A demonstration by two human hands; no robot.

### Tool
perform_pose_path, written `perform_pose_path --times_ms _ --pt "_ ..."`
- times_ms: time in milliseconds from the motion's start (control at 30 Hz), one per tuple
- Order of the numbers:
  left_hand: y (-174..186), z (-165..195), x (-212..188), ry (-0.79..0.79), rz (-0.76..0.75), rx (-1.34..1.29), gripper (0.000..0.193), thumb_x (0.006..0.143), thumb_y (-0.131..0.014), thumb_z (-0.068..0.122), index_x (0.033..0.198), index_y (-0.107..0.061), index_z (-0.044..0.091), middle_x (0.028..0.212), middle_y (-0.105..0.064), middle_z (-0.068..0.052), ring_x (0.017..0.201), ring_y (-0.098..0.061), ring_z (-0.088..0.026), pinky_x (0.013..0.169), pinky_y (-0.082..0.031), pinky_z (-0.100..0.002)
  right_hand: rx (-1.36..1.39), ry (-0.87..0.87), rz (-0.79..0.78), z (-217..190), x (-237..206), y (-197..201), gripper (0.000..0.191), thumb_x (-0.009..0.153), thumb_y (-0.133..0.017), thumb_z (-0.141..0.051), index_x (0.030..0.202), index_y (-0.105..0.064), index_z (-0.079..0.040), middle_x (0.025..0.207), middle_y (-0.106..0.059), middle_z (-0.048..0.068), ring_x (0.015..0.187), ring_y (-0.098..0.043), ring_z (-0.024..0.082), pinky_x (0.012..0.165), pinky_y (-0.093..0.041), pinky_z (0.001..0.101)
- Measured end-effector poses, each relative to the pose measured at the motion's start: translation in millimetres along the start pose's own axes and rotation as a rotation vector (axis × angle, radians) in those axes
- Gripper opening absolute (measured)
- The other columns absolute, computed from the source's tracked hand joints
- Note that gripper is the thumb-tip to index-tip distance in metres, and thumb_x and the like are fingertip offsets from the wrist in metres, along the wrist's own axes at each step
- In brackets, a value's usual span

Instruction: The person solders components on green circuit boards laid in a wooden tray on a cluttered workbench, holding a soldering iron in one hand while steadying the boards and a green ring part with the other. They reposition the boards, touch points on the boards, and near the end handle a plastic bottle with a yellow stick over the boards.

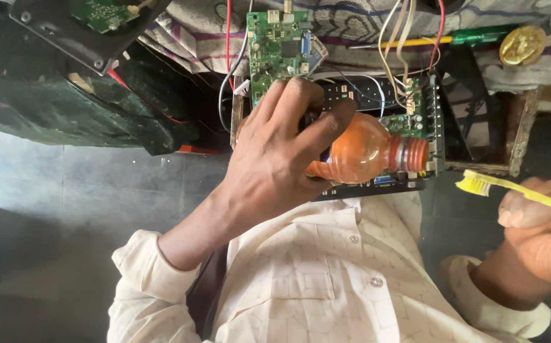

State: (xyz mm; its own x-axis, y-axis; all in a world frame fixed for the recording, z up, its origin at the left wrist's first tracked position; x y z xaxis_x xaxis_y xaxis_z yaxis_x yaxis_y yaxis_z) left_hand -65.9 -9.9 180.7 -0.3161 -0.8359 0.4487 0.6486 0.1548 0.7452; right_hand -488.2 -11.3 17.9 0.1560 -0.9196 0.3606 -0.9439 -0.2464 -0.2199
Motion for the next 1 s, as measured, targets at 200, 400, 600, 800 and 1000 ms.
perform_pose_path --times_ms 200,400,600,800,1000 --pt "-8 1 -3 -0.018 -0.056 0.046 0.065 0.073 -0.081 0.016 0.135 -0.061 0.012 0.119 -0.05 -0.01 0.112 -0.053 -0.03 0.091 -0.047 -0.044 -0.426 0.158 -0.136 -33 40 -88 0.023 0.107 -0.053 -0.019 0.114 -0.057 0.003 0.086 -0.067 0.019 0.065 -0.068 0.021 0.057 -0.058 0.0309" --pt "-16 2 0 -0.094 -0.121 0.212 0.041 0.094 -0.065 0.014 0.134 -0.061 0.009 0.117 -0.048 -0.008 0.109 -0.053 -0.026 0.09 -0.047 -0.04 -0.541 0.072 -0.147 -38 66 -162 0.015 0.107 -0.068 0.003 0.115 -0.055 0.006 0.098 -0.069 0.019 0.079 -0.072 0.017 0.07 -0.061 0.0252" --pt "-16 1 -2 -0.095 -0.12 0.285 0.036 0.093 -0.063 0.015 0.129 -0.061 0.008 0.122 -0.047 -0.007 0.112 -0.052 -0.024 0.093 -0.047 -0.04 -0.54 0.001 -0.194 -21 76 -176 0.02 0.102 -0.072 0.0 0.111 -0.056 0.007 0.104 -0.071 0.022 0.08 -0.072 0.016 0.068 -0.059 0.0224" --pt "-18 -2 -7 -0.091 -0.131 0.269 0.035 0.092 -0.063 0.015 0.126 -0.061 0.009 0.123 -0.046 -0.007 0.114 -0.052 -0.024 0.096 -0.048 -0.041 -0.518 0.012 -0.191 -10 70 -174 0.022 0.102 -0.073 -0.005 0.11 -0.057 0.007 0.102 -0.071 0.022 0.077 -0.07 0.014 0.067 -0.058 0.0218" --pt "-20 -12 -6 -0.049 -0.119 0.197 0.029 0.098 -0.062 0.013 0.127 -0.062 0.006 0.121 -0.047 -0.008 0.112 -0.053 -0.024 0.093 -0.047 -0.041 -0.526 0.03 -0.097 -14 70 -164 0.02 0.099 -0.074 -0.004 0.108 -0.059 0.008 0.096 -0.071 0.023 0.067 -0.069 0.018 0.057 -0.055 0.0248"
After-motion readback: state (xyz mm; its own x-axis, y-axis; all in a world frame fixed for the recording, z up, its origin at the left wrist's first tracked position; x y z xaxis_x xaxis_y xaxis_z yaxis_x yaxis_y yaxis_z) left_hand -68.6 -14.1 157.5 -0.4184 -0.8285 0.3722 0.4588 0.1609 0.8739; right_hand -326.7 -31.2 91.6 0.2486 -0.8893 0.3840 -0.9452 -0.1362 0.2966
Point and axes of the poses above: each hand's wrist, its own x-axis towards the middle knuckle, its own y-axis out of the back of the hand, z = x × y, the point moved 6 cm from there along x, towards the middle knuckle
